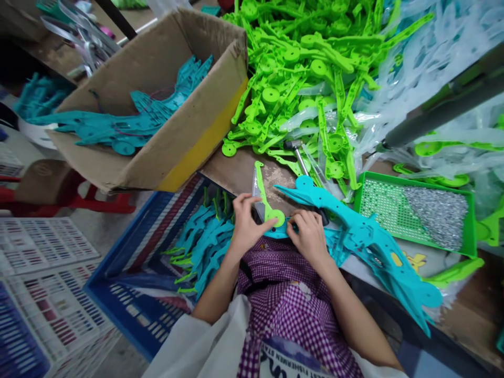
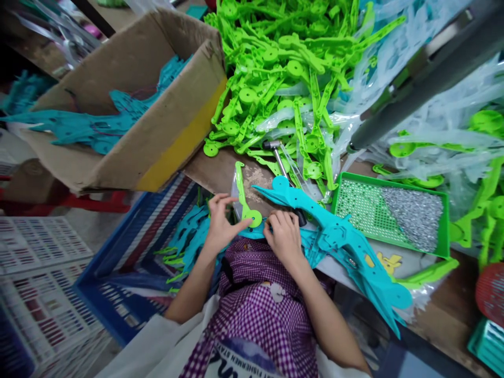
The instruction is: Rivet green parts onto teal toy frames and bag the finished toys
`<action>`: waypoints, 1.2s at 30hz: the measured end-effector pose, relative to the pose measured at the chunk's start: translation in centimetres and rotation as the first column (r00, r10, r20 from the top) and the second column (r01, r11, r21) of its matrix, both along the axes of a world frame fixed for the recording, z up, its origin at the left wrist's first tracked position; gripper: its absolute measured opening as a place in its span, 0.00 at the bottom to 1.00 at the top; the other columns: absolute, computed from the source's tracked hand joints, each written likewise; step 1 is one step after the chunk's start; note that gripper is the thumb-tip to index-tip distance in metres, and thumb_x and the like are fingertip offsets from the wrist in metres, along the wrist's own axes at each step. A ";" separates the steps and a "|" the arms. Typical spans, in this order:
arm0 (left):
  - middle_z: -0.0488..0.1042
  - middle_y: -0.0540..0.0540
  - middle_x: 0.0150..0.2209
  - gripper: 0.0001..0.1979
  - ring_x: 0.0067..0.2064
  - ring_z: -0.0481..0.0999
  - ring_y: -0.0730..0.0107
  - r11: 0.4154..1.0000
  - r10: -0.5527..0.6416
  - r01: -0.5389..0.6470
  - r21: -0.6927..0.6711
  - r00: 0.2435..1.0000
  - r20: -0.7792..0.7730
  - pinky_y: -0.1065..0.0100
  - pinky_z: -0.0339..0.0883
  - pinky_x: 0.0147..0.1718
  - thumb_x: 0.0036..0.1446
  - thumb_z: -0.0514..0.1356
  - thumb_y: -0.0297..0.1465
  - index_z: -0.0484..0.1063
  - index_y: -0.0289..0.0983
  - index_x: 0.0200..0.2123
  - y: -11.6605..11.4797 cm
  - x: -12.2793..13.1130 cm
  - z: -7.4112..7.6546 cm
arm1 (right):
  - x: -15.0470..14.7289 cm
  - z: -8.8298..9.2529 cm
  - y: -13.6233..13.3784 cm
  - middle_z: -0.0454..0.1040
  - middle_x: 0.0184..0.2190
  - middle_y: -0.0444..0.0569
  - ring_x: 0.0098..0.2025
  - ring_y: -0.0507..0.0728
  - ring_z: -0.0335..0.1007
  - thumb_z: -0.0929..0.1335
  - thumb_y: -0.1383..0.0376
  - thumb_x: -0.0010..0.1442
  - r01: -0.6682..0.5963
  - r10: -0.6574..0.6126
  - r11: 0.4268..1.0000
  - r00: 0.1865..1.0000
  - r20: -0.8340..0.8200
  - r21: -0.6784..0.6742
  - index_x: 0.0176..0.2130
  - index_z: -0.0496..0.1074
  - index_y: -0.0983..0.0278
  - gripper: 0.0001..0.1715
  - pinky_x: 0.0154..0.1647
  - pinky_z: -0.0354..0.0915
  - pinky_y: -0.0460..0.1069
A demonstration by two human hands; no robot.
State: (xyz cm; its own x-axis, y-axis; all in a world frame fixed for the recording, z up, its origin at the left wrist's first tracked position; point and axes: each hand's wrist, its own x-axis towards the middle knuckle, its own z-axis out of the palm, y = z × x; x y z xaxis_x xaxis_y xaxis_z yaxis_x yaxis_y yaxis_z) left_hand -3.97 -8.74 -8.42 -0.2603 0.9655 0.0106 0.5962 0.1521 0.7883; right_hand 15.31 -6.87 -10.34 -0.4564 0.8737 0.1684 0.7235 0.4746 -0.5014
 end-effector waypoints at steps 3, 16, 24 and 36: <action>0.67 0.46 0.42 0.24 0.44 0.70 0.66 0.971 0.235 -0.210 -0.116 0.933 0.272 0.66 0.66 0.41 0.47 0.68 0.41 0.65 0.38 0.44 -0.7 -0.9 -0.7 | 0.1 -0.1 0.0 0.75 0.38 0.48 0.43 0.58 0.68 0.63 0.67 0.64 -0.005 0.005 1.000 1.000 -0.028 0.026 0.34 0.66 0.61 0.05 0.49 0.56 0.55; 0.79 0.47 0.27 0.24 0.29 0.76 0.70 0.886 0.307 0.089 -0.456 0.623 0.719 0.70 0.66 0.33 0.37 0.73 0.40 0.73 0.33 0.34 -0.3 -0.3 -1.5 | -0.4 0.3 0.0 0.74 0.39 0.48 0.43 0.59 0.67 0.64 0.67 0.62 0.025 -0.024 1.000 0.998 0.059 -0.020 0.34 0.66 0.62 0.03 0.49 0.54 0.55; 0.80 0.46 0.29 0.25 0.28 0.77 0.69 0.884 0.398 0.002 -0.468 0.521 0.755 0.70 0.68 0.32 0.32 0.74 0.34 0.76 0.31 0.36 -0.3 0.2 -1.6 | 0.1 0.7 -0.1 0.75 0.39 0.49 0.44 0.58 0.69 0.63 0.66 0.62 -0.006 0.001 0.998 0.997 -0.076 -0.069 0.38 0.66 0.61 0.03 0.53 0.53 0.56; 0.79 0.46 0.30 0.23 0.32 0.77 0.66 0.892 0.270 0.123 -0.434 0.626 0.732 0.68 0.69 0.34 0.33 0.74 0.37 0.79 0.32 0.35 -1.4 -0.2 0.9 | 0.2 2.4 -1.1 0.79 0.42 0.49 0.43 0.58 0.74 0.65 0.62 0.61 -0.034 0.011 0.993 0.980 -0.198 -0.112 0.47 0.66 0.62 0.14 0.56 0.52 0.57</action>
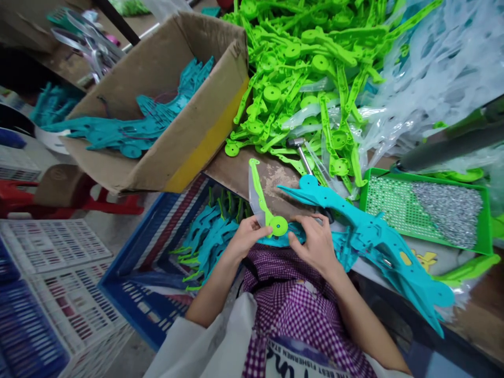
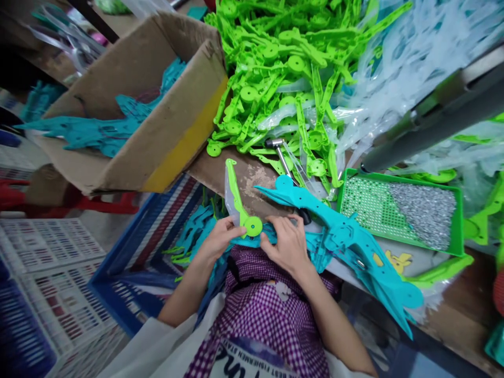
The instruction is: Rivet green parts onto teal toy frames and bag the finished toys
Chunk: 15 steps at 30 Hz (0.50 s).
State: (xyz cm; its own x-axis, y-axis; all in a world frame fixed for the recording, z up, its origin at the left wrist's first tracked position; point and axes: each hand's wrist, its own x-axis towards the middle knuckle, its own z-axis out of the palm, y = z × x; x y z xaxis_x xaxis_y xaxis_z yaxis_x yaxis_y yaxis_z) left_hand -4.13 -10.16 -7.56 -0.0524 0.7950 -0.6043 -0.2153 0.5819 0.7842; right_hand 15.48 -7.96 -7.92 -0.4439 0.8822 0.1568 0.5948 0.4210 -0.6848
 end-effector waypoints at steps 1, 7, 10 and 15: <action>0.79 0.46 0.30 0.23 0.32 0.77 0.66 1.000 -0.001 0.001 0.008 1.000 0.000 0.68 0.69 0.35 0.34 0.74 0.37 0.79 0.32 0.35 -0.1 0.0 0.0 | -0.1 0.1 0.0 0.79 0.42 0.49 0.43 0.59 0.74 0.66 0.60 0.61 0.005 -0.005 1.000 1.000 0.010 0.004 0.47 0.67 0.62 0.14 0.55 0.52 0.57; 0.80 0.44 0.32 0.23 0.34 0.77 0.65 0.999 -0.018 0.017 0.036 0.999 0.031 0.68 0.70 0.37 0.35 0.74 0.37 0.78 0.31 0.35 -0.5 -0.2 -0.4 | -0.4 0.6 0.1 0.78 0.35 0.47 0.39 0.57 0.73 0.64 0.58 0.64 -0.016 0.016 1.000 0.995 0.102 -0.003 0.40 0.69 0.62 0.10 0.51 0.54 0.55; 0.80 0.44 0.34 0.24 0.36 0.78 0.64 0.999 -0.040 0.038 0.034 0.997 0.060 0.68 0.70 0.38 0.37 0.74 0.37 0.78 0.31 0.38 -0.4 -0.4 -0.3 | -0.3 0.6 0.3 0.78 0.36 0.46 0.40 0.56 0.73 0.64 0.58 0.64 -0.032 0.034 0.999 0.994 0.102 -0.025 0.41 0.68 0.62 0.10 0.51 0.53 0.55; 0.80 0.41 0.39 0.26 0.40 0.78 0.62 0.995 -0.098 0.095 0.022 0.987 0.126 0.66 0.70 0.41 0.42 0.72 0.40 0.77 0.32 0.43 -0.3 -0.5 0.5 | 0.1 0.8 0.7 0.78 0.37 0.45 0.42 0.56 0.73 0.63 0.57 0.65 -0.053 0.060 0.994 0.995 0.080 -0.091 0.41 0.68 0.61 0.11 0.52 0.52 0.55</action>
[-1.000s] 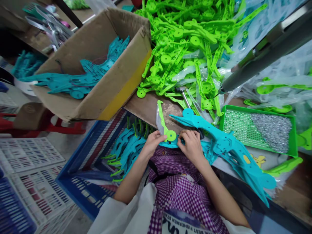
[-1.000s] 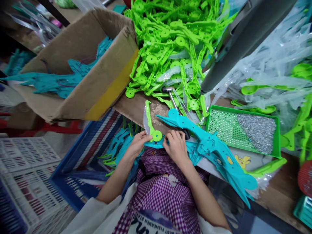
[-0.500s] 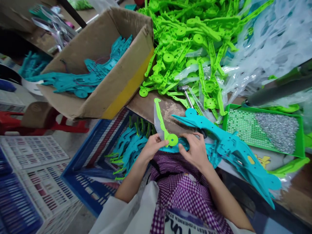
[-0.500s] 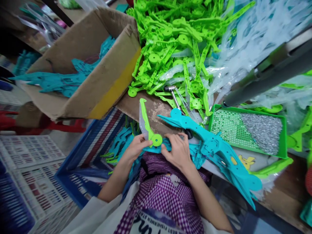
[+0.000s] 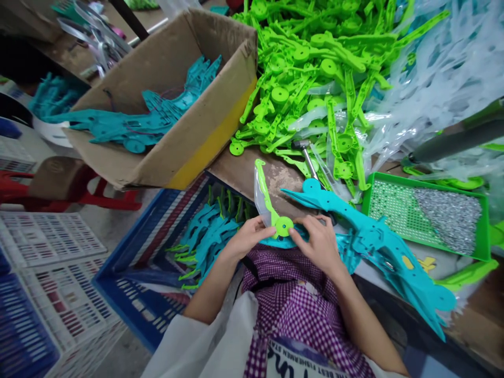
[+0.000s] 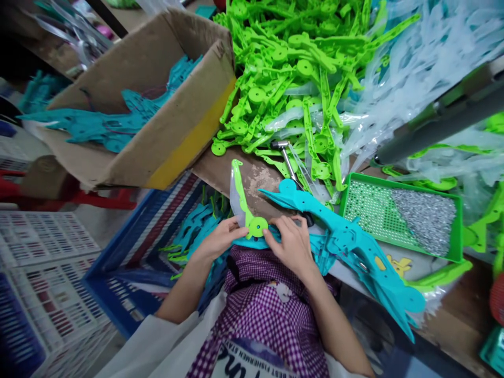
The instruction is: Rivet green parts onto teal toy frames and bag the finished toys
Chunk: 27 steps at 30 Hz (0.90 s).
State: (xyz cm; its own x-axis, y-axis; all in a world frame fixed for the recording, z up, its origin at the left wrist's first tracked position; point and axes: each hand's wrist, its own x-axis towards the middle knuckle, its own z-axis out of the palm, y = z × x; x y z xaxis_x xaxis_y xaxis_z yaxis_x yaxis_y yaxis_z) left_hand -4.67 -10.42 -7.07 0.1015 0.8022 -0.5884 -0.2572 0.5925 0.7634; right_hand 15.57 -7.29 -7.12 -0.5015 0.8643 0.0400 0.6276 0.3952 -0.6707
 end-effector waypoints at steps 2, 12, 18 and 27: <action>0.80 0.40 0.38 0.27 0.38 0.79 0.61 0.999 0.009 -0.009 -0.035 1.000 0.013 0.66 0.70 0.39 0.42 0.71 0.43 0.77 0.31 0.42 -0.1 -0.1 0.3 | 0.2 0.3 0.1 0.78 0.38 0.45 0.44 0.56 0.73 0.62 0.57 0.66 -0.019 0.019 0.999 1.000 -0.017 -0.041 0.42 0.68 0.60 0.11 0.53 0.51 0.55; 0.79 0.40 0.41 0.26 0.40 0.79 0.61 0.989 -0.147 0.142 0.047 0.980 0.133 0.67 0.71 0.40 0.44 0.72 0.39 0.76 0.33 0.45 0.7 -1.4 0.1 | 0.4 0.8 0.2 0.77 0.38 0.43 0.43 0.57 0.72 0.63 0.55 0.65 0.013 -0.014 0.994 1.000 -0.006 -0.108 0.40 0.69 0.59 0.11 0.53 0.49 0.57; 0.78 0.39 0.42 0.36 0.39 0.80 0.62 0.972 -0.224 0.196 0.128 0.937 0.267 0.67 0.71 0.40 0.39 0.75 0.36 0.71 0.35 0.53 1.2 -2.0 -0.5 | 0.9 1.7 0.9 0.76 0.36 0.43 0.41 0.58 0.68 0.64 0.54 0.64 0.029 -0.043 0.964 0.998 -0.049 -0.265 0.37 0.70 0.59 0.12 0.50 0.53 0.56; 0.79 0.43 0.38 0.33 0.37 0.79 0.61 0.965 -0.193 0.115 0.237 0.920 0.342 0.65 0.73 0.36 0.34 0.76 0.37 0.71 0.36 0.46 1.5 1.3 1.3 | 3.2 3.4 0.7 0.75 0.36 0.47 0.42 0.60 0.66 0.68 0.52 0.59 0.059 -0.173 0.867 0.966 -0.190 -0.494 0.36 0.74 0.58 0.13 0.46 0.61 0.55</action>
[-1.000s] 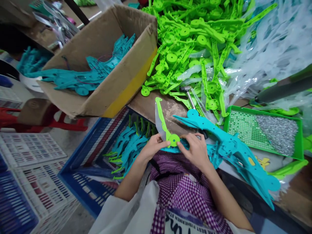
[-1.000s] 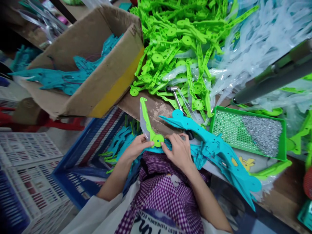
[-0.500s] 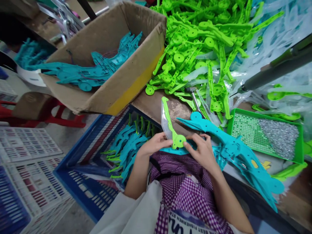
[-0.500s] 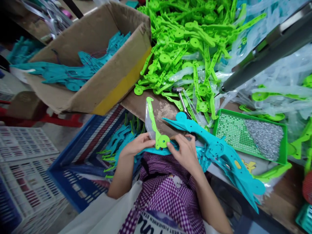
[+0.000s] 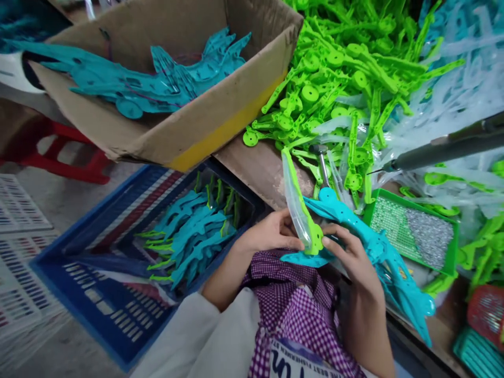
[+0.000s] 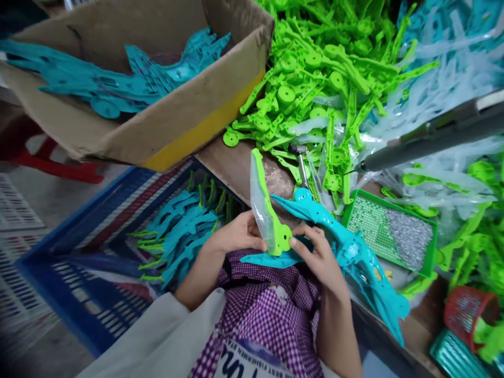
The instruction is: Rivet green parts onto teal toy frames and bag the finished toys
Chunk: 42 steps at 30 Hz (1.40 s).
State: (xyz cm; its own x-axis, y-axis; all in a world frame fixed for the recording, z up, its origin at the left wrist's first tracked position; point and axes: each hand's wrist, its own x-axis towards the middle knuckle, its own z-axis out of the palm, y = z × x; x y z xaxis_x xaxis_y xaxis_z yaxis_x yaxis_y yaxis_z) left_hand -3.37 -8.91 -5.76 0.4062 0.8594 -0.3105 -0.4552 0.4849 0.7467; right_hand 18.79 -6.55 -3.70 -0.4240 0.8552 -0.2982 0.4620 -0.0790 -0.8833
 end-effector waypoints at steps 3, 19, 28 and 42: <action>0.79 0.43 0.39 0.31 0.36 0.79 0.63 0.997 -0.022 0.022 0.068 1.000 -0.005 0.66 0.73 0.34 0.39 0.74 0.35 0.71 0.37 0.48 0.2 0.5 0.8 | 0.3 0.7 0.1 0.74 0.36 0.47 0.42 0.60 0.67 0.69 0.54 0.58 0.044 -0.046 0.998 0.997 -0.054 -0.047 0.36 0.74 0.58 0.11 0.44 0.63 0.53; 0.79 0.45 0.37 0.30 0.38 0.79 0.60 0.982 0.062 -0.042 0.182 0.992 -0.106 0.66 0.72 0.35 0.40 0.73 0.37 0.71 0.38 0.48 -0.1 2.6 4.2 | 2.2 2.8 0.6 0.73 0.33 0.46 0.38 0.59 0.69 0.70 0.51 0.56 0.073 -0.080 0.995 0.992 -0.100 -0.073 0.32 0.74 0.59 0.14 0.40 0.65 0.52; 0.80 0.46 0.35 0.28 0.35 0.79 0.60 0.977 0.078 -0.039 0.209 0.981 -0.180 0.67 0.72 0.32 0.40 0.73 0.39 0.70 0.39 0.45 0.0 3.0 3.2 | 1.4 3.3 1.0 0.71 0.30 0.46 0.35 0.57 0.66 0.69 0.50 0.55 0.073 -0.078 0.996 0.993 -0.089 -0.053 0.31 0.73 0.61 0.17 0.38 0.64 0.52; 0.78 0.47 0.34 0.29 0.34 0.78 0.62 0.981 0.104 -0.073 0.179 0.979 -0.173 0.70 0.71 0.30 0.38 0.74 0.41 0.68 0.38 0.42 0.2 3.1 2.4 | 1.0 3.2 1.4 0.70 0.29 0.44 0.34 0.54 0.65 0.71 0.53 0.55 0.085 -0.097 0.993 0.983 -0.155 -0.082 0.31 0.74 0.62 0.14 0.36 0.60 0.49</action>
